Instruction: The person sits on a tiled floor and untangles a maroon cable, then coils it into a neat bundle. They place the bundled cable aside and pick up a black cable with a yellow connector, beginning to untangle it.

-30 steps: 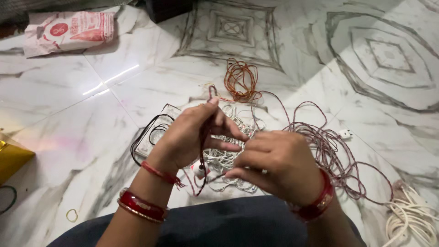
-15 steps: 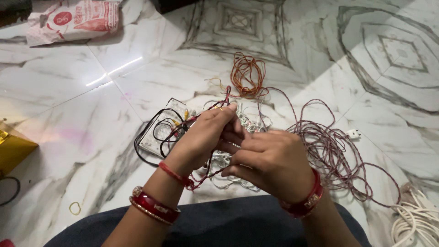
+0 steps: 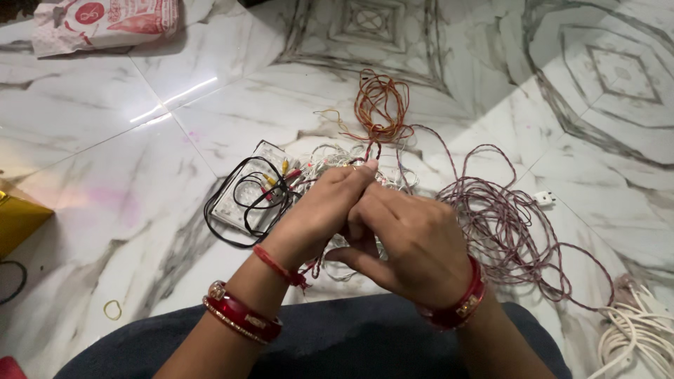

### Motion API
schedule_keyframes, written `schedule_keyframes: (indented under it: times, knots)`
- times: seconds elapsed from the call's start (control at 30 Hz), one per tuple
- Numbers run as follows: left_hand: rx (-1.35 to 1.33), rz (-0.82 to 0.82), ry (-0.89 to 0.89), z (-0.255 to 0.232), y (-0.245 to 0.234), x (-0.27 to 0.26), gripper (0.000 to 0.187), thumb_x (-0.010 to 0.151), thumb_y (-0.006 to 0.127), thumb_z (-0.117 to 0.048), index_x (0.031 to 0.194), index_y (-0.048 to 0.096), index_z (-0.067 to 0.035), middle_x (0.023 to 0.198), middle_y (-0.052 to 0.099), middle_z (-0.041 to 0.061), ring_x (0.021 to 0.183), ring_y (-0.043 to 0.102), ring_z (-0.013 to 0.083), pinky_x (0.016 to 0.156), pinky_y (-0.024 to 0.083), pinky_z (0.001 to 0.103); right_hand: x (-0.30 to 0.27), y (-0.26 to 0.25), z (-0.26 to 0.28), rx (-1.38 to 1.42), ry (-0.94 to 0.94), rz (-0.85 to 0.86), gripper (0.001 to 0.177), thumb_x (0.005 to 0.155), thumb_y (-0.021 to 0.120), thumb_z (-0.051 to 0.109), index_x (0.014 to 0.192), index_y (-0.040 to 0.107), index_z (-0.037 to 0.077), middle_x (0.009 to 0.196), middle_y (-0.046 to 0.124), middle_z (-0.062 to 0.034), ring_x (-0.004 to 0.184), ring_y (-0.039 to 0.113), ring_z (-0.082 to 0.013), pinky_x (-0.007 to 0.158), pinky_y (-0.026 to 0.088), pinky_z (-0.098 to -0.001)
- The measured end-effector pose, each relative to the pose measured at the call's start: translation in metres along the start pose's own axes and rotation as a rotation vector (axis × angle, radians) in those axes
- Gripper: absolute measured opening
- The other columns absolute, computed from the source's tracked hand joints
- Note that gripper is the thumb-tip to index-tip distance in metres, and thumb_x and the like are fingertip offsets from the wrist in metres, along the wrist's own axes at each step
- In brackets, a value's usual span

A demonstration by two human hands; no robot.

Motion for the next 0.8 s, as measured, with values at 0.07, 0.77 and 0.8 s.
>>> schedule_keyframes:
  times: [0.07,0.77,0.8]
  knots:
    - [-0.008,0.035,0.051,-0.002,0.000,-0.001,0.046,0.105,0.047,-0.037,0.081,0.063,-0.002,0.064,0.060,0.004,0.054,0.058,0.0135,0.049,0.049,0.029,-0.002,0.002,-0.003,0.086,0.021,-0.005,0.037,0.081,0.083,0.028,0.096,0.055,0.008,0.094,0.057,-0.0075,0.066,0.064,-0.0164,0.057,0.052,-0.0317]
    - [0.102,0.362,-0.169,-0.041,-0.044,-0.050,0.050,0.108,0.042,-0.039,0.066,0.041,-0.014,0.060,0.029,-0.007,0.052,0.022,0.0084,0.047,0.024,0.028,-0.043,0.000,-0.137,0.914,0.433,0.134,0.013,0.084,0.081,0.002,0.094,0.072,0.000,0.078,0.064,0.0031,0.073,0.056,-0.0043,0.066,0.047,-0.0212]
    - [0.078,0.375,-0.176,-0.040,-0.046,-0.054,0.050,0.109,0.042,-0.039,0.065,0.040,-0.014,0.060,0.029,-0.006,0.053,0.023,0.0090,0.049,0.027,0.029,-0.049,0.004,-0.149,0.950,0.455,0.126,0.013,0.084,0.081,0.002,0.092,0.072,-0.001,0.080,0.066,0.0033,0.076,0.058,-0.0046,0.068,0.048,-0.0215]
Point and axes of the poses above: each hand's wrist, its own x-axis towards the middle knuckle, its own y-axis out of the palm, z = x × y, the point moved 2 cm from there along x, towards the middle knuckle
